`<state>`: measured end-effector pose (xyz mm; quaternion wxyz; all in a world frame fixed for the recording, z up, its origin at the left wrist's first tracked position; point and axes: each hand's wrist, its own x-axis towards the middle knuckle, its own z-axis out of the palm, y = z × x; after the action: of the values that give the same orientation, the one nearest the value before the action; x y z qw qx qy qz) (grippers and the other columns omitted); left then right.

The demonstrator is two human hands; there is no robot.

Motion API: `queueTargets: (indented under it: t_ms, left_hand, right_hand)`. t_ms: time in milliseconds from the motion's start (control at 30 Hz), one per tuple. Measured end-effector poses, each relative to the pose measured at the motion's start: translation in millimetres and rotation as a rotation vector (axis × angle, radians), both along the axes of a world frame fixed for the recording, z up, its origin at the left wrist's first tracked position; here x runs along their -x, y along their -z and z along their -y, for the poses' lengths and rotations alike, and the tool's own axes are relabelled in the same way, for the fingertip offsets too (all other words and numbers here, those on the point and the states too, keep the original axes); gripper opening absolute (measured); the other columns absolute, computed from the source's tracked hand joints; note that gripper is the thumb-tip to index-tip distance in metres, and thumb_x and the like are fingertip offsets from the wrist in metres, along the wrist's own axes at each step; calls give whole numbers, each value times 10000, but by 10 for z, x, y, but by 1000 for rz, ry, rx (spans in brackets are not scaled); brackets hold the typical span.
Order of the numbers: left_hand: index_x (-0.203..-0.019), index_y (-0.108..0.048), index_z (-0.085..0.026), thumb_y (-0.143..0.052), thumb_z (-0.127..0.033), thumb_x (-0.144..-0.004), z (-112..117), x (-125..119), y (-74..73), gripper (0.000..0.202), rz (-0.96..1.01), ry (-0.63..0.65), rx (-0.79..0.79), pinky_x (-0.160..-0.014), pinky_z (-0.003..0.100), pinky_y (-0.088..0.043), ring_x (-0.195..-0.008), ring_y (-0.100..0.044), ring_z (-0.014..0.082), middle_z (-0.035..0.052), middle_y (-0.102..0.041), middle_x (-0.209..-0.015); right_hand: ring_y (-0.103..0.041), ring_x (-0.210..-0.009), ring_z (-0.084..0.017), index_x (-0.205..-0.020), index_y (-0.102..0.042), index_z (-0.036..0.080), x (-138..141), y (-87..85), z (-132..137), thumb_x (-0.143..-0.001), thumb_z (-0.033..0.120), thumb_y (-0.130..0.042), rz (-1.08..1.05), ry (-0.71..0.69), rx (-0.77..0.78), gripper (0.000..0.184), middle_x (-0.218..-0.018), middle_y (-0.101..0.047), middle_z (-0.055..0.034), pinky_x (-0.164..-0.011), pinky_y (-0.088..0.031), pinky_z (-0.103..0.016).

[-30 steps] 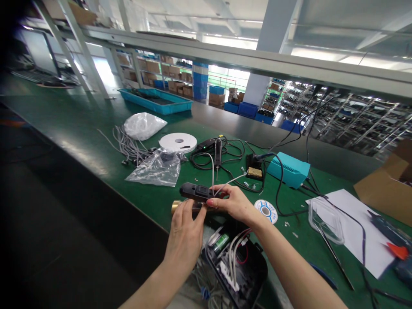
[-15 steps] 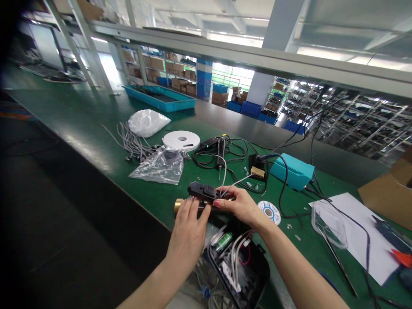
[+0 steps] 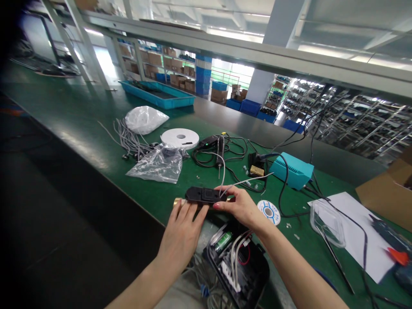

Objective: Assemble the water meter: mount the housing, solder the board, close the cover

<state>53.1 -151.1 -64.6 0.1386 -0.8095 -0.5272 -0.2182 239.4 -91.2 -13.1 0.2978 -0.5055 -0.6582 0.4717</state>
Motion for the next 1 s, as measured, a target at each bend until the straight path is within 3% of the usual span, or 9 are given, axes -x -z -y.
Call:
queueTargets:
  t_ms: [167, 367, 567, 667, 767, 833, 933, 1000]
  left_hand:
    - [-1323, -468, -218, -521, -147, -838, -15, 29, 53, 493, 3, 29, 12, -1074, 535, -316, -1249, -444, 306, 126, -525, -1314]
    - [-1304, -480, -261, -518, -189, -857, -17, 81, 60, 454, 77, 43, 39, -1078, 549, -283, -1253, -442, 261, 84, -544, -1308]
    - [-1285, -499, -250, -514, -166, -848, -16, 134, 51, 446, 122, 89, 46, -1078, 558, -292, -1232, -462, 277, 76, -552, -1295]
    - [-1282, -497, -195, -485, -110, -838, -3, 242, 74, 452, 165, 158, 0, -1064, 559, -328, -1221, -472, 295, 94, -560, -1272]
    - [-1202, -533, -135, -455, -39, -839, -2, 430, 91, 383, 289, 258, -135, -1069, 470, -370, -1183, -511, 234, 105, -593, -1199]
    - [-1117, -555, -138, -481, -55, -851, -27, 564, 77, 288, 402, 225, -182, -1064, 438, -384, -1119, -550, 192, 93, -619, -1128]
    - [-1138, -521, -146, -558, -164, -850, -120, 709, 18, 291, 461, 120, -93, -1079, 492, -344, -1104, -550, 201, 92, -622, -1111]
    - [-1209, -476, -149, -595, -222, -836, -209, 751, -33, 398, 435, 153, -8, -1099, 532, -290, -1117, -545, 210, 94, -617, -1142]
  right_hand:
    - [-591, -1035, -242, -1074, -661, 176, -11, -14, 21, -611, 353, -778, 103, 43, -79, 508, -1065, -675, -63, -956, -414, -397]
    - [-603, -1032, -239, -1104, -649, 166, -24, -1, 9, -669, 384, -738, 163, 9, -95, 495, -1069, -681, -62, -962, -410, -392]
    - [-629, -989, -239, -1082, -674, 155, 32, -112, -52, -659, 388, -754, 214, -84, -88, 490, -1048, -697, -64, -921, -444, -368]
    - [-619, -1025, -240, -1064, -687, 161, 90, -168, -73, -654, 375, -760, 243, -121, -97, 467, -1085, -690, -63, -942, -434, -361]
    - [-619, -1031, -246, -1057, -693, 163, 132, -212, -82, -655, 358, -760, 288, -131, -107, 452, -1085, -692, -65, -955, -427, -369]
    - [-618, -1038, -258, -1054, -697, 167, 148, -239, -83, -657, 350, -757, 321, -132, -116, 441, -1086, -693, -68, -964, -421, -383]
    - [-612, -1054, -279, -1052, -702, 171, 166, -274, -79, -657, 340, -753, 360, -133, -130, 433, -1100, -687, -75, -971, -417, -399]
    - [-613, -1053, -284, -1062, -699, 179, 179, -290, -73, -664, 336, -746, 380, -144, -135, 431, -1099, -688, -71, -969, -423, -404]
